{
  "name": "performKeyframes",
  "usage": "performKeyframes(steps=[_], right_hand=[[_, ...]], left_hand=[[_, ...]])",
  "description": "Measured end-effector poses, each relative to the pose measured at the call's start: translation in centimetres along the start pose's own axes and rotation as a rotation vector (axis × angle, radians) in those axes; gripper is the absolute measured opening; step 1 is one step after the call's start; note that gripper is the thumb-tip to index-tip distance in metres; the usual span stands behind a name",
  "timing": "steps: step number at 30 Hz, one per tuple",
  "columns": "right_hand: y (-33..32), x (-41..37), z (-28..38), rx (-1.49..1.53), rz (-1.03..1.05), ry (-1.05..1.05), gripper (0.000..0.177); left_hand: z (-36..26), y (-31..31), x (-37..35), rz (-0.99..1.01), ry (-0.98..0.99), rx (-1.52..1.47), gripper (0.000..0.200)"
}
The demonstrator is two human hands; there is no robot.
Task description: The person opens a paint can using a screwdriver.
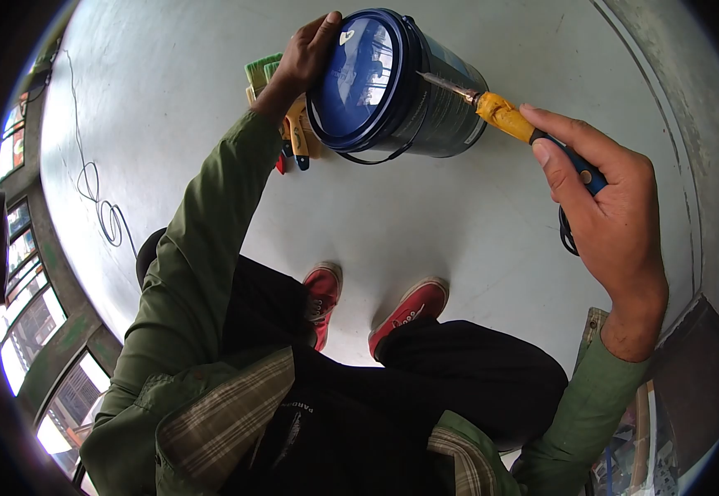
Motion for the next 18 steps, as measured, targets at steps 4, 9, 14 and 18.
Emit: performKeyframes(steps=[4,9,14,18], right_hand=[[0.3,0.1,0.2,0.005,0.004,0.010,0.029],[-0.1,0.1,1.6,-0.035,0.034,0.046,0.028],[-0.4,0.5,2.7,-0.165,0.084,0.023,0.031],[-0.5,0.6,3.2,-0.178,0.086,0.005,0.030]], left_hand=[[0.0,-0.2,0.1,0.006,0.001,0.054,0.055],[-1.0,-0.4,-0.1,0.000,0.078,0.053,0.054],[-0.9,0.0,-0.5,-0.009,0.044,0.049,0.054],[0.0,0.4,-1.0,-0.059,-0.005,-0.001,0.056]])
Point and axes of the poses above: each hand's wrist, its own x-axis towards the middle knuckle, its own y-axis out of the palm, z = x × y, the point moved 3 cm from there along x, towards the middle knuckle, and after that the axes turned 1 degree about -z, right-handed, at the moved point
